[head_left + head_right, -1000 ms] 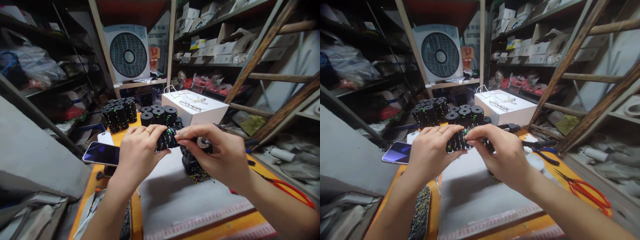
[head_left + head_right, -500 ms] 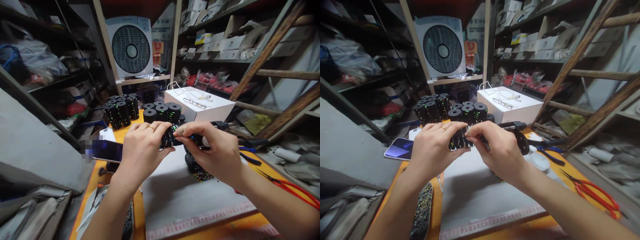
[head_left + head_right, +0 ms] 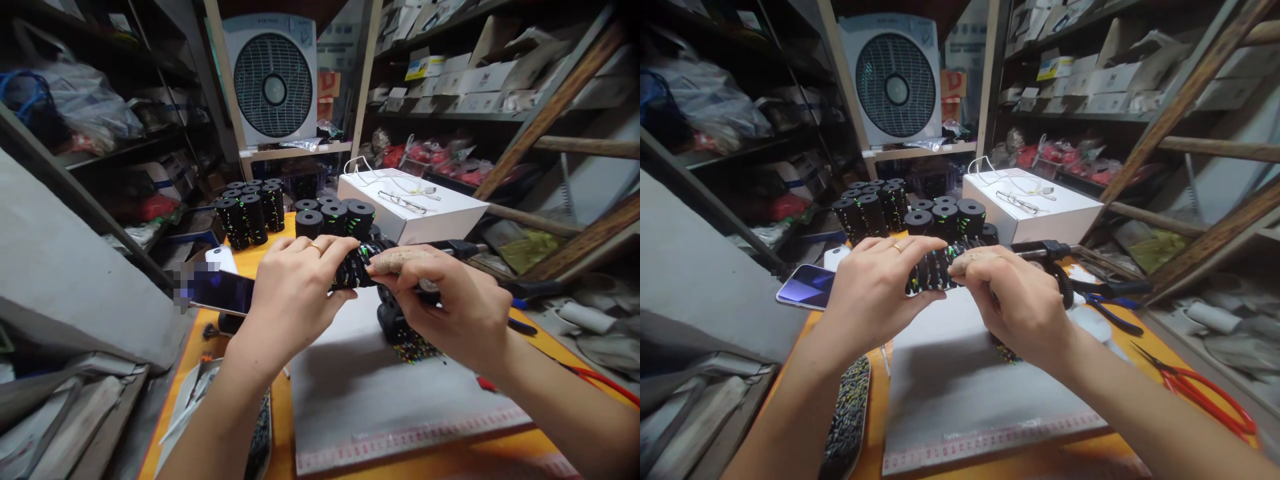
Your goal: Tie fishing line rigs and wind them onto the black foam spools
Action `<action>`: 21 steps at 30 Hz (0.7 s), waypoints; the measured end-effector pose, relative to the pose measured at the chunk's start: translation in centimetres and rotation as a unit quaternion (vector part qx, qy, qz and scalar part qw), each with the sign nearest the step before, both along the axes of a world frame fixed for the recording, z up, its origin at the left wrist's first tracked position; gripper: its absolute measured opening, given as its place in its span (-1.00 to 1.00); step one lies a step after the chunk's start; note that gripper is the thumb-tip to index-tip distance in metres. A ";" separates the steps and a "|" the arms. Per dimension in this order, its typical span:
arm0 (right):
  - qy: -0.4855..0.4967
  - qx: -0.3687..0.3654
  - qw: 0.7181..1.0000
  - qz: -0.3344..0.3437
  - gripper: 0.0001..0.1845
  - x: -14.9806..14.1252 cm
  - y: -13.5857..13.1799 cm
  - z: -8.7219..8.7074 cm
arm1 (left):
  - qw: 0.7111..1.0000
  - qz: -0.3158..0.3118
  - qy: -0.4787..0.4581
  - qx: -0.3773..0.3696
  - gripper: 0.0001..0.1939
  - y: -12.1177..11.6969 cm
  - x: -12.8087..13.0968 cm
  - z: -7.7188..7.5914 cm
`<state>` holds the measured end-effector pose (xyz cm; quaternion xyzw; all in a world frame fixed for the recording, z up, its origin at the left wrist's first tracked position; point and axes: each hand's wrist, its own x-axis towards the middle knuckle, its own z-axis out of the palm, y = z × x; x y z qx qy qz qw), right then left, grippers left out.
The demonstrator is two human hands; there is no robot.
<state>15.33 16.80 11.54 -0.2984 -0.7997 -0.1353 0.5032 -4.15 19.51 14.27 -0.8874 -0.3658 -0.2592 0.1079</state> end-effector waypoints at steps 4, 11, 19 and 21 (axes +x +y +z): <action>-0.008 0.006 1.000 -0.011 -0.72 -0.2 0.0 0.0 | 1.000 -0.001 -0.003 0.004 -0.51 0.1 0.0 -0.1; -0.085 0.026 0.995 -0.045 -0.72 0.0 0.0 0.0 | 1.000 -0.005 -0.007 0.007 -0.52 0.1 0.0 -0.1; -0.198 0.146 0.969 -0.017 -0.83 0.9 0.4 -0.3 | 1.000 0.000 0.007 0.005 -0.53 0.0 -0.1 -0.1; -0.232 0.163 0.959 0.002 -0.83 1.1 0.3 -0.1 | 1.000 0.001 0.007 0.004 -0.54 0.0 -0.1 -0.1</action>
